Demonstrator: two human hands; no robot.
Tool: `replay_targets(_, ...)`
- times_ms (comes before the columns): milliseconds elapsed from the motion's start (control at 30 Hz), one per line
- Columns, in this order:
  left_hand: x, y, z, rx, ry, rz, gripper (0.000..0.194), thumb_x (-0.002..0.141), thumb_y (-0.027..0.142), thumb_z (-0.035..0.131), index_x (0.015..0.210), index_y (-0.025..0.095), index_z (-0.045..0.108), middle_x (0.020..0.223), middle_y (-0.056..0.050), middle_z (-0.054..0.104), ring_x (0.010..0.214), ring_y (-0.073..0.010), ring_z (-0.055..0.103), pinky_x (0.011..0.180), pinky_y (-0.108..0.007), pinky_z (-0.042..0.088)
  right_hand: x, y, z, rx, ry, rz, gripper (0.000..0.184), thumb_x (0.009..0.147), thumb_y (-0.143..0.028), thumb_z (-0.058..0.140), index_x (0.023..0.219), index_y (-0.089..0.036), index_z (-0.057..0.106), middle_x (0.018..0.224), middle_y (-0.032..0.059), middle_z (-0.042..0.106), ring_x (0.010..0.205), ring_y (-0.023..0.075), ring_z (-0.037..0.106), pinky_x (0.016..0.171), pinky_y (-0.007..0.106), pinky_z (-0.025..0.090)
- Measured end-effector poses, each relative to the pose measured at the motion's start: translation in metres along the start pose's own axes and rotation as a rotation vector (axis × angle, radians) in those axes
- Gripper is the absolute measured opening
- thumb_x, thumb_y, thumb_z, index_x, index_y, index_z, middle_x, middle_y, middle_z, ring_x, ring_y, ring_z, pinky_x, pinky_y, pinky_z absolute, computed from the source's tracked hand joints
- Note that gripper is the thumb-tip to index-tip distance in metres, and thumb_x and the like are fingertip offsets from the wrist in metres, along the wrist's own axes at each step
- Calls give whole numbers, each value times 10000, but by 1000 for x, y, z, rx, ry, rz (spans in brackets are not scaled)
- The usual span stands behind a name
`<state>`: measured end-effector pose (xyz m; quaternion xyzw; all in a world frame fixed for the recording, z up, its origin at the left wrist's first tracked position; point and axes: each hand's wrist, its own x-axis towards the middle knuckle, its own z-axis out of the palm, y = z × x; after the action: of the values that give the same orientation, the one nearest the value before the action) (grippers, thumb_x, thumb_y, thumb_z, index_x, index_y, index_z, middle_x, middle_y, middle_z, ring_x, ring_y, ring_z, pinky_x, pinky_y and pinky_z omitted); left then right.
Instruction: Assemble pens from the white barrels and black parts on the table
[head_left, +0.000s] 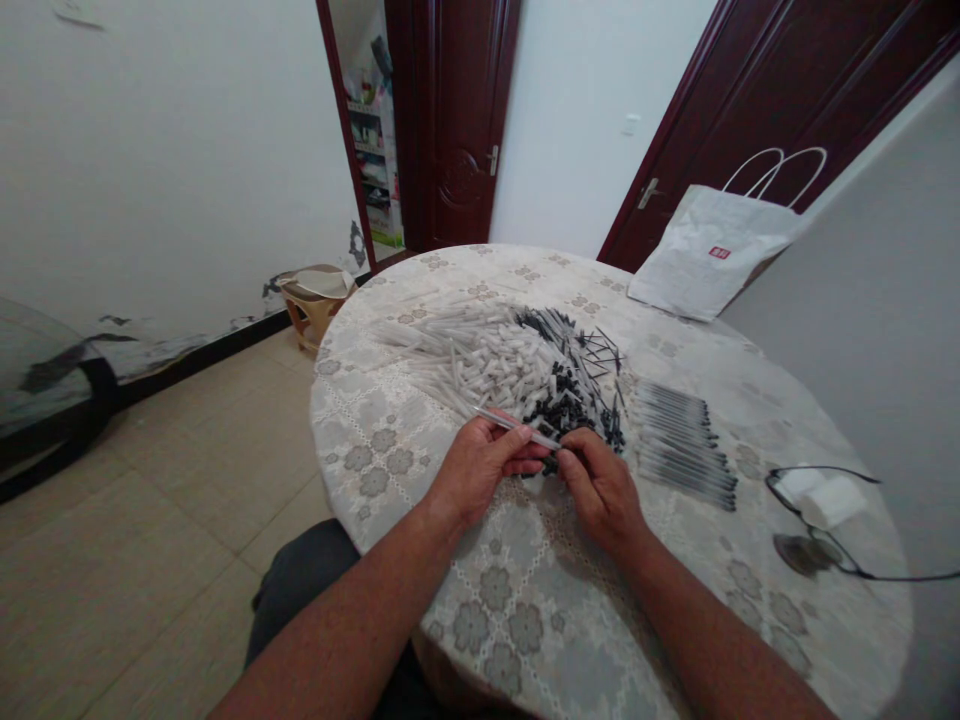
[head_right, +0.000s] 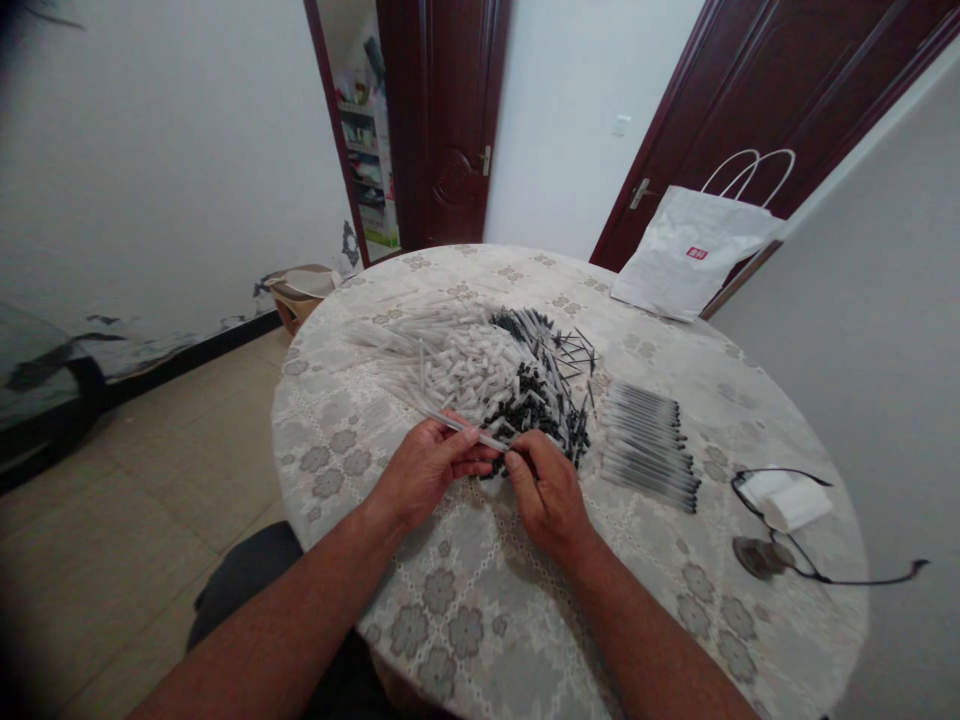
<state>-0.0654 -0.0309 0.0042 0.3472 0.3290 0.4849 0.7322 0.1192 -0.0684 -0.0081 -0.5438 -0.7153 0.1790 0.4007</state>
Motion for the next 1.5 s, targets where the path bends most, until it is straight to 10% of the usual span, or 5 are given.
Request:
replay_targets(633,1,2,-2,147,-34,20,305,810,403,809,896,150,661,880,-96,767,810,-203,739,741,-326,614,4,-1,6,584,-144,339,456,1020,-596,433,820,-212,577,657,-5,598,517,145,550,473,258,429)
replay_targets(800,4,8,-4,435,-64,114,289,846,441,748,889,162,685,827,-80,745,786,-208,718,696,-311,590,5,-5,-1,259,-46,156,258,987,-467,575,995,-219,642,756,3,645,627,146,570,557,247,443)
replay_targets(1100,35,39,-22,1250,155,437,110,881,299,658,929,201,651,865,-31,703,794,-189,643,757,-312,483,14,17,-19,278,351,258,286,935,-487,635,1029,-217,647,776,11,682,644,161,621,579,261,486)
replay_targets(1500,51,9,-11,1787,47,516,230,983,248,505,1163,227,645,1099,-107,641,1025,-254,631,851,-344,480,18,18,-24,280,337,248,244,948,-444,611,1044,-220,603,870,30,751,612,145,625,573,260,486)
